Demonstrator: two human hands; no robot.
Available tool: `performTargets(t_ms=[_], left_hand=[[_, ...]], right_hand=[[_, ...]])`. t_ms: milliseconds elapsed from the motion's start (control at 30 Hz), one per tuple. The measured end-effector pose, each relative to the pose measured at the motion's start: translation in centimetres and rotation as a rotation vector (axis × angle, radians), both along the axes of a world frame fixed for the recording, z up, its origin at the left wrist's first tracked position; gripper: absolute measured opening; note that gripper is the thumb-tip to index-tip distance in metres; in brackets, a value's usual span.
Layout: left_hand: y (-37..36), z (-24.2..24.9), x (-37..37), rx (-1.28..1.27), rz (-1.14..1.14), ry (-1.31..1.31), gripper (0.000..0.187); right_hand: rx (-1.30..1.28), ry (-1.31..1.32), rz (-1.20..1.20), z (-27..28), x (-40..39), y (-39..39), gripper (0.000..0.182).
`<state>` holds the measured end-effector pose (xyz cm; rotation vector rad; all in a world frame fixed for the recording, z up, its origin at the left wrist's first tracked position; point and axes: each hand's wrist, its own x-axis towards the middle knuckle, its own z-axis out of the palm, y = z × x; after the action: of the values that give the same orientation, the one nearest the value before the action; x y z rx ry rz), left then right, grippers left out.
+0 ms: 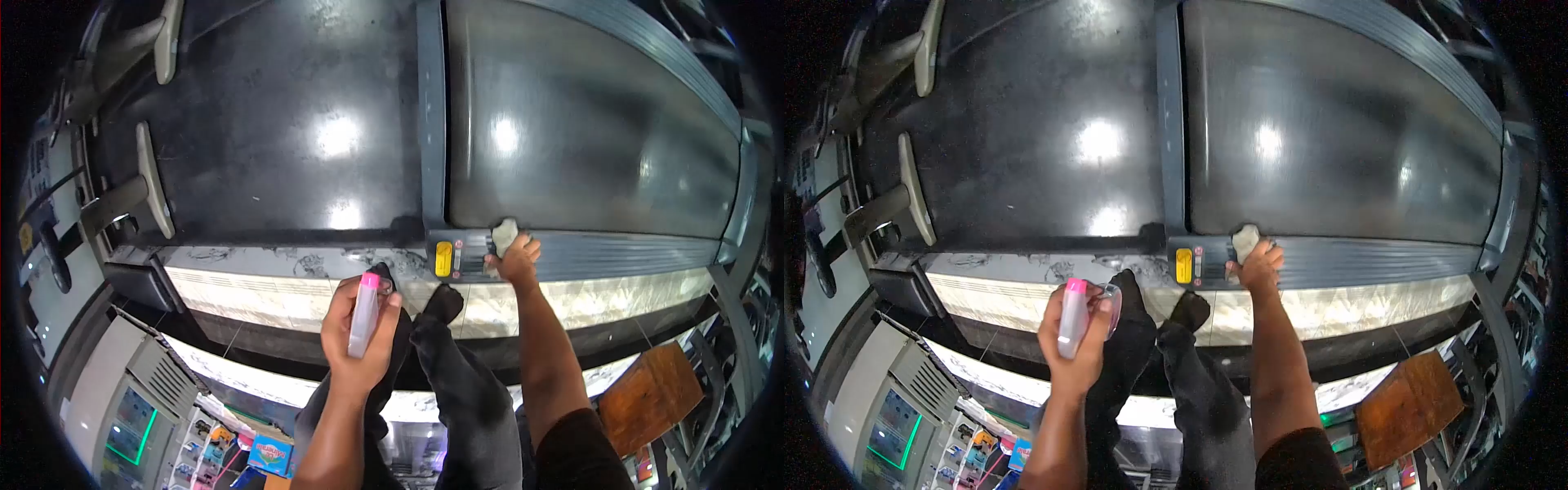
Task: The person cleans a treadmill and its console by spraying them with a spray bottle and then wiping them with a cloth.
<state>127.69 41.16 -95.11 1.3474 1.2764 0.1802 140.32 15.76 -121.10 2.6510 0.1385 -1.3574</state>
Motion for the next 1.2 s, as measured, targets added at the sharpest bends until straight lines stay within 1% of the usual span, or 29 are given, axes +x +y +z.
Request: performTargets(t_ms=[67, 133, 167, 233, 300, 333, 367, 400, 433, 467, 500, 533, 567, 633, 667, 700, 767, 800, 833, 867, 933, 967, 1000, 1100, 1133, 1200], left_hand=[[1.5, 1.7, 1.1, 0.047, -0.020, -0.033, 0.024], [2.6, 1.5, 1.6, 0.108, -0.015, -0.052, 0.025], [2.9, 1.2, 2.1, 0.091, 0.041, -0.036, 0.023], [3.4, -1.8, 2.1, 0.097, 0.072, -0.023, 0.020], [4.5, -4.2, 4.0, 0.030, 0.125, -0.018, 0.020], [4.9, -5.8, 5.3, 0.001, 0.151, -0.024, 0.020], [5.0, -8.3, 6.2, -0.002, 0.208, -0.085, 0.023], [5.6, -11.1, 7.6, 0.039, 0.167, -0.095, 0.025], [6.3, -12.7, 8.2, 0.071, 0.122, -0.071, 0.026], [6.6, -14.5, 8.6, 0.010, 0.139, -0.080, 0.027], [6.8, -15.6, 8.6, -0.051, 0.168, -0.062, 0.027], [7.2, -16.8, 8.6, -0.025, 0.123, -0.092, 0.026], [7.4, -17.9, 8.7, -0.050, 0.147, -0.078, 0.027], [7.0, -19.1, 7.6, -0.117, 0.184, -0.028, 0.027], [6.8, -20.2, 7.0, -0.119, 0.188, -0.061, 0.027], [6.9, -20.9, 6.8, -0.087, 0.171, -0.027, 0.021], [8.0, -22.1, 6.1, -0.133, 0.129, 0.030, 0.020], [8.7, -22.4, 6.0, -0.158, 0.186, 0.010, 0.021], [9.6, -22.6, 6.4, -0.182, 0.240, -0.014, 0.022], [10.4, -22.8, 6.6, -0.205, 0.293, -0.039, 0.023], [12.0, -23.6, 6.4, -0.094, 0.265, -0.035, 0.023], [12.7, -23.9, 6.1, -0.039, 0.251, -0.031, 0.024], [13.1, -24.1, 5.8, -0.012, 0.255, -0.027, 0.025], [14.5, -24.7, 4.5, 0.015, 0.293, -0.030, 0.025], [14.7, -24.9, 4.1, 0.027, 0.334, -0.051, 0.024], [15.1, -25.0, 3.6, 0.020, 0.354, -0.052, 0.024]], right_hand=[[0.023, 0.013, -0.013, 0.3, 0.2, 0.0, 0.109], [-0.003, 0.020, -0.027, 0.7, 0.6, 0.8, 0.112], [-0.001, 0.034, -0.035, 1.0, 0.7, 0.9, 0.109], [0.008, 0.042, 0.012, 1.0, 0.7, 0.5, 0.108], [0.008, -0.001, 0.054, 0.1, 0.3, -0.3, 0.112], [-0.031, 0.009, 0.085, -0.3, -0.3, -1.3, 0.113], [-0.060, 0.006, 0.105, -1.7, -0.3, -1.5, 0.115], [-0.020, 0.015, 0.095, -1.2, 1.1, -1.0, 0.115], [0.008, 0.059, 0.082, 0.2, 1.1, -0.4, 0.114], [-0.004, 0.013, 0.097, -0.6, 0.1, -1.2, 0.113], [0.046, -0.068, 0.130, -0.6, -0.6, -1.4, 0.115], [0.059, -0.023, 0.096, -0.2, -0.4, -1.1, 0.110], [0.083, 0.005, 0.064, -0.1, 0.4, -0.5, 0.104], [0.107, 0.012, 0.088, 0.3, 0.7, 0.4, 0.101], [-0.009, 0.080, 0.087, 0.4, 1.4, 1.4, 0.100], [-0.059, 0.195, -0.003, 1.0, 2.8, 2.7, 0.097], [-0.183, 0.378, -0.006, 2.5, 6.4, 6.5, 0.092], [-0.036, 0.531, -0.051, 3.0, 9.3, 8.9, 0.088], [0.188, 0.567, -0.101, 2.3, 10.7, 10.2, 0.085], [0.407, 0.575, -0.162, 2.6, 12.5, 13.5, 0.080], [0.630, 0.330, -0.041, 3.4, 16.4, 22.0, 0.074], [0.832, 0.218, 0.010, 2.0, 18.1, 24.9, 0.072], [0.671, 0.092, -0.015, 2.3, 19.9, 29.4, 0.073], [0.939, -0.410, 0.245, -1.6, 24.5, 38.2, 0.060], [0.936, -0.493, 0.252, -2.7, 25.5, 40.3, 0.066], [0.872, -0.593, 0.442, -5.3, 26.2, 41.7, 0.070]])
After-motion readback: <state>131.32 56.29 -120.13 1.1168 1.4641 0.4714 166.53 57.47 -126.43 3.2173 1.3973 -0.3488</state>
